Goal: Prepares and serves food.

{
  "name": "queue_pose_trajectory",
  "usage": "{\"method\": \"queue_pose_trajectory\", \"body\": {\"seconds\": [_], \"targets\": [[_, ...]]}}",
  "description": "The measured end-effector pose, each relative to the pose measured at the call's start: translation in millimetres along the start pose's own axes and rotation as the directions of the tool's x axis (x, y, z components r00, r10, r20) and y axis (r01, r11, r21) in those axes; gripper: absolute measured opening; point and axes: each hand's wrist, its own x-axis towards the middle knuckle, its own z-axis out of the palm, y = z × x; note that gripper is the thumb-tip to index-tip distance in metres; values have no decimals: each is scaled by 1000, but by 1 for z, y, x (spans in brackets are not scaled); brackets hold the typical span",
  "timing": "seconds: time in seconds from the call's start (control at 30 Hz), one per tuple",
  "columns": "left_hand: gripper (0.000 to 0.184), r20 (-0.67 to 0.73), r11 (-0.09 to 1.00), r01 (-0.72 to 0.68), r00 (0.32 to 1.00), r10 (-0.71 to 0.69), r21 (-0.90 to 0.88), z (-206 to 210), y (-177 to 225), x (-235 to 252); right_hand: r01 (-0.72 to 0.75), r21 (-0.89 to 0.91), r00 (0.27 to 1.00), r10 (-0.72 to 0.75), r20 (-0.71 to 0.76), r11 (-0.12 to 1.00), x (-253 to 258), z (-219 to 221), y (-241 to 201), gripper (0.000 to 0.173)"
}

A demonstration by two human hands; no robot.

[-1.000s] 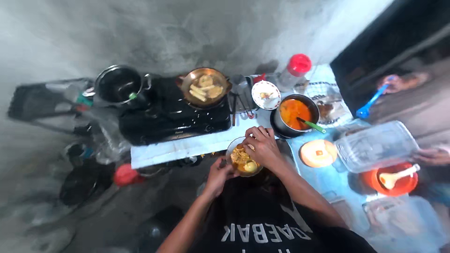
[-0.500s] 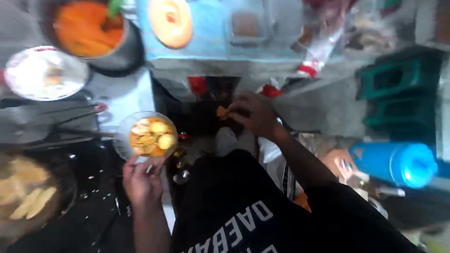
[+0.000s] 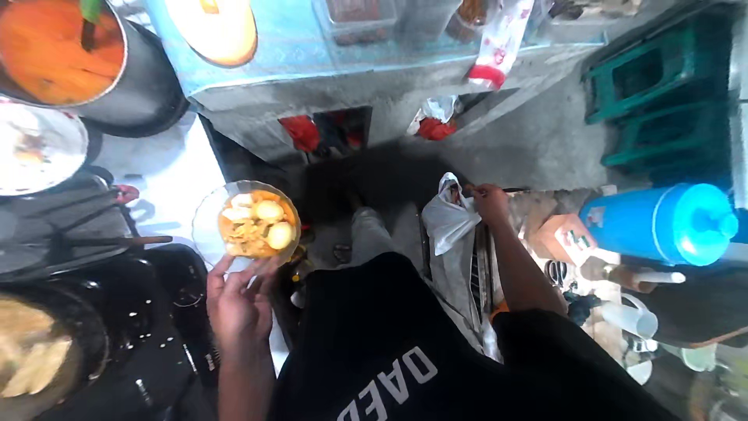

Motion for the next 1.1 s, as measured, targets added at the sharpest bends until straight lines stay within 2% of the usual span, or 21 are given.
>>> {"method": "queue_pose_trajectory", "body": {"seconds": [0.2, 0.4, 0.5, 0.57, 0.7, 0.8, 0.87, 0.93, 1.0, 1.03, 1.1], "targets": [[42, -66, 1000, 2, 998, -2, -4, -12, -7, -11, -98, -150, 987, 115, 114, 984, 37, 35, -6, 33], [40, -97, 999, -3, 995, -3, -54, -26, -11, -19, -206, -252, 966, 237, 101, 946, 50, 59, -11, 44], [39, -96, 996, -16, 995, 8, -85, -32, -14, -19, -120, -462, 950, 236, 202, 878, 46, 67, -11, 48], [39, -107, 996, -13, 994, 3, -94, -33, -14, -17, -69, -550, 935, 245, 255, 832, 41, 67, -16, 39], [41, -156, 991, -1, 988, -21, -135, -29, -12, -14, -41, -576, 924, 250, 290, 816, 38, 61, -20, 37], [45, -188, 984, 6, 981, -40, -179, -27, -6, -7, 37, -615, 901, 240, 361, 787, 34, 47, -30, 46], [45, -200, 977, 11, 978, -55, -212, -25, -2, 0, 102, -599, 912, 165, 375, 794, 29, 42, -34, 50], [47, -221, 966, -9, 974, -50, -260, -26, 4, 9, 185, -548, 932, 32, 362, 816, 30, 57, -63, 51], [48, -253, 942, -43, 966, -46, -334, -23, 12, 23, 297, -429, 885, -77, 460, 853, 28, 73, -124, 54], [47, -268, 928, -58, 962, -47, -368, -22, 16, 31, 334, -355, 826, -90, 556, 873, 22, 82, -160, 60], [46, -304, 904, -78, 951, -58, -419, -16, 25, 46, 408, -266, 626, -55, 778, 874, 17, 95, -237, 63]]}}
